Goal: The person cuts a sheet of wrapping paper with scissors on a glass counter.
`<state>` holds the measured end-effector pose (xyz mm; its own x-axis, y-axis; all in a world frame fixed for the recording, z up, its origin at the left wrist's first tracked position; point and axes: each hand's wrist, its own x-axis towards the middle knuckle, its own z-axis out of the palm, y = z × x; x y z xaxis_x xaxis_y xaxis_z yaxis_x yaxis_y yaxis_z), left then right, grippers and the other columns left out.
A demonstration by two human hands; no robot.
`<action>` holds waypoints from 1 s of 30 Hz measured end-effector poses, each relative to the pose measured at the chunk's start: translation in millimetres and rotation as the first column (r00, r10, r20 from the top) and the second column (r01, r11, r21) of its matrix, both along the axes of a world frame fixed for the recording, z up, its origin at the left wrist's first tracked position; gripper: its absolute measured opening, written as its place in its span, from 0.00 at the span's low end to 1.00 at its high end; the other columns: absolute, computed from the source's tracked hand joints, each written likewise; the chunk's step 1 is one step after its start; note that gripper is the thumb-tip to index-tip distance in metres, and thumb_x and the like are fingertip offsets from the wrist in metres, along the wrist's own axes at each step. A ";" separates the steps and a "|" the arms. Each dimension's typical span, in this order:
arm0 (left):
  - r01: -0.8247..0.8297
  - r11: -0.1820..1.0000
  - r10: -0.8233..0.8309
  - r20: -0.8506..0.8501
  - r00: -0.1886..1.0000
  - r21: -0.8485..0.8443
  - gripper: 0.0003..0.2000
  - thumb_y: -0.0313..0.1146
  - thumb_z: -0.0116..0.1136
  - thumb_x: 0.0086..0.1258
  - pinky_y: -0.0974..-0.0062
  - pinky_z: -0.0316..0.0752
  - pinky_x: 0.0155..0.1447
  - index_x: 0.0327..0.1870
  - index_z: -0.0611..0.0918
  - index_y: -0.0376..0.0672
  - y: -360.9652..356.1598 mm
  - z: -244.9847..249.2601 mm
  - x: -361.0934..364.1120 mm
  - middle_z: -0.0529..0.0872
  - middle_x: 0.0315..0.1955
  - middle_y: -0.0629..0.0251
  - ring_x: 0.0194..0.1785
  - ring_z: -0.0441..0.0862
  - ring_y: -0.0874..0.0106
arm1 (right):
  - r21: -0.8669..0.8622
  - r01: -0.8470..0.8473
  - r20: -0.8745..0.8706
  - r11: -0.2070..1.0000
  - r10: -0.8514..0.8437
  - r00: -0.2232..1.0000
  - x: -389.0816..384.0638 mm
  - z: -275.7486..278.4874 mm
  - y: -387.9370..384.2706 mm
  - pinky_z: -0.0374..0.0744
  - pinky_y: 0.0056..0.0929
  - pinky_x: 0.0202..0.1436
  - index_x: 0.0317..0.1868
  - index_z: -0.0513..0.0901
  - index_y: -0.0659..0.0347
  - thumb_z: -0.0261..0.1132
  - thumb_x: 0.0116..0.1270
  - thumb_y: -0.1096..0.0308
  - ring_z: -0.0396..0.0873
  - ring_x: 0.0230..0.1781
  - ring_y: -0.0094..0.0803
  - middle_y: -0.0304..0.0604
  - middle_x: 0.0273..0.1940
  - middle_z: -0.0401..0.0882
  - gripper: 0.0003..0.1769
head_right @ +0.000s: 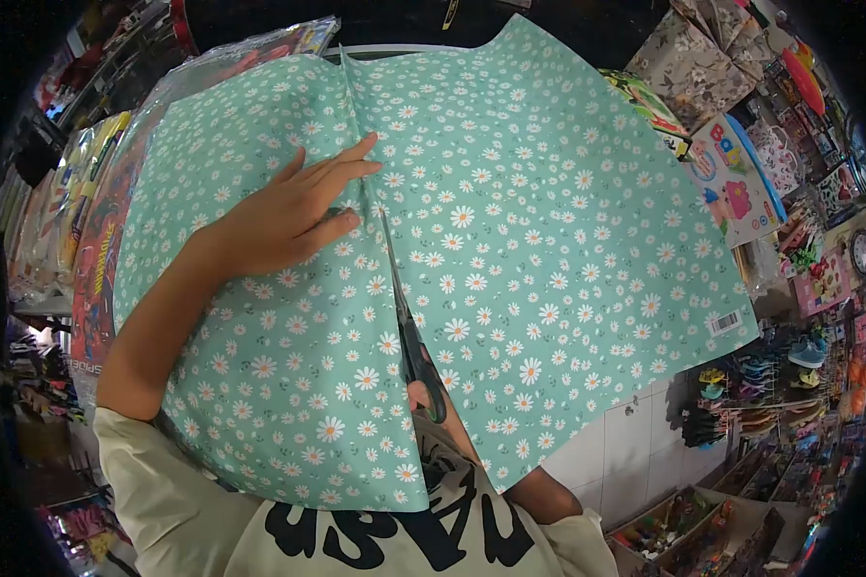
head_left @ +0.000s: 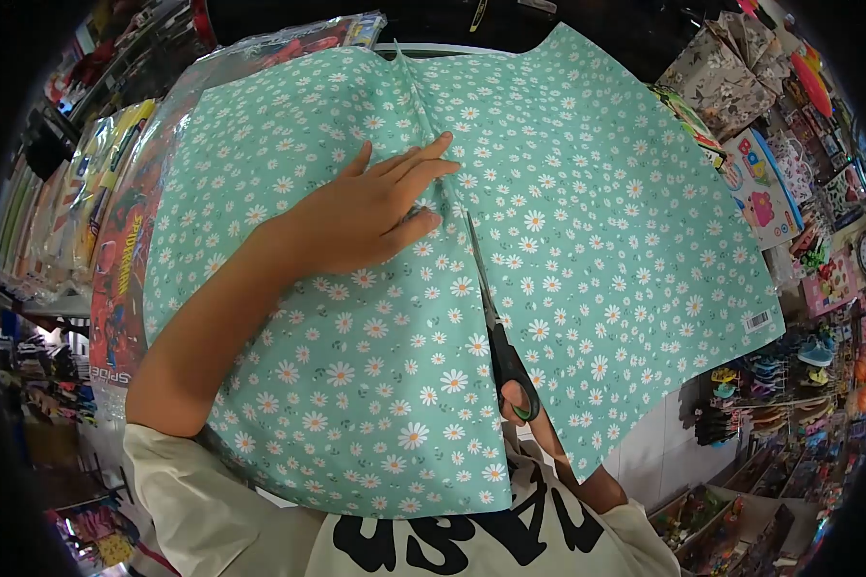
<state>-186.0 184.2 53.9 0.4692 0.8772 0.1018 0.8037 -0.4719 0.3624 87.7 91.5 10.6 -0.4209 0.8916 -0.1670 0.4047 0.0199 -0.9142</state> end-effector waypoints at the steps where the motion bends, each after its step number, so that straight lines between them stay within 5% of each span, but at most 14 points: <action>1: 0.002 1.000 -0.002 0.002 1.000 0.000 0.22 0.37 0.44 0.72 0.48 0.36 0.73 0.65 0.60 0.46 -0.1 0.2 -0.1 0.51 0.72 0.60 0.71 0.57 0.59 | -0.003 0.000 -0.001 1.000 0.000 1.000 0.3 -0.3 -1.0 0.69 0.32 0.52 0.56 0.71 0.63 0.60 0.66 0.52 0.72 0.47 0.34 0.47 0.48 0.73 0.27; 19: 0.002 1.000 -0.002 -0.009 1.000 0.024 0.23 0.36 0.45 0.71 0.49 0.40 0.73 0.66 0.60 0.45 -1.5 -0.6 -1.4 0.51 0.72 0.62 0.69 0.62 0.59 | -0.017 -0.001 -0.004 1.000 0.001 1.000 2.3 1.5 -6.7 0.68 0.31 0.50 0.55 0.71 0.63 0.60 0.66 0.52 0.71 0.44 0.32 0.46 0.45 0.73 0.26; 30: 0.012 1.000 -0.012 -0.024 1.000 0.003 0.24 0.36 0.44 0.71 0.50 0.39 0.74 0.67 0.59 0.45 -1.5 0.3 -1.7 0.49 0.72 0.61 0.72 0.55 0.60 | -0.025 -0.011 -0.008 1.000 0.011 1.000 -1.0 0.4 -6.4 0.68 0.30 0.48 0.54 0.70 0.63 0.60 0.66 0.51 0.71 0.43 0.31 0.45 0.44 0.73 0.26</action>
